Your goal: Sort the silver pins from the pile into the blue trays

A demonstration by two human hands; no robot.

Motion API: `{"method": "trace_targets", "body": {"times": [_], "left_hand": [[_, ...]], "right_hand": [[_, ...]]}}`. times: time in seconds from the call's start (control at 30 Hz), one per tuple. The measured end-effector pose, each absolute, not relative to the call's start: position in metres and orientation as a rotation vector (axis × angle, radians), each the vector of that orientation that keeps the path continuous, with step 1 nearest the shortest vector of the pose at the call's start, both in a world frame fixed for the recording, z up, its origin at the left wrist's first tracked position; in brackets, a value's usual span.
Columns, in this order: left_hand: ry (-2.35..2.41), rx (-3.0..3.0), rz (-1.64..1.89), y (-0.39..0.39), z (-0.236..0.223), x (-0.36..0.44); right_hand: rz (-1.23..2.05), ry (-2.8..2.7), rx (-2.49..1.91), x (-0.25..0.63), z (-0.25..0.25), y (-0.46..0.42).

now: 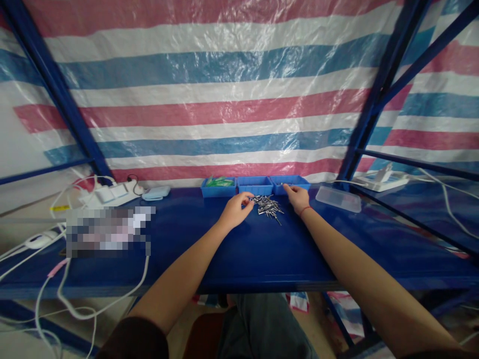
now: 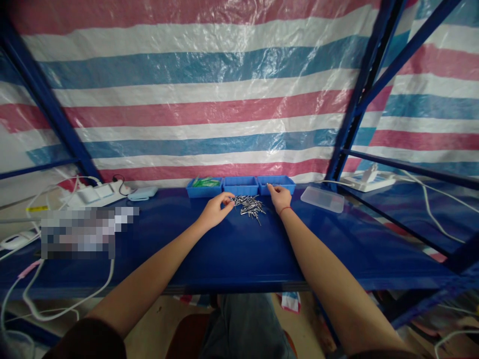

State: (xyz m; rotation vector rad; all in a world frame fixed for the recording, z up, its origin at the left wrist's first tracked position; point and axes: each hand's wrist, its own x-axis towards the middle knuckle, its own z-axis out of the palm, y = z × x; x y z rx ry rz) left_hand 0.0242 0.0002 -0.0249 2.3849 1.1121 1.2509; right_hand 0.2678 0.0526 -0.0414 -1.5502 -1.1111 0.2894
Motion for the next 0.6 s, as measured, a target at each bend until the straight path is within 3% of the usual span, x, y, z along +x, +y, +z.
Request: {"method": "trace_targets", "body": {"times": [0.6], "left_hand": [[1.084,2.982,0.547,0.002,-0.017,0.055]], "right_hand": [[0.377,-1.296,-1.519,0.254,-0.039,0.046]]}}
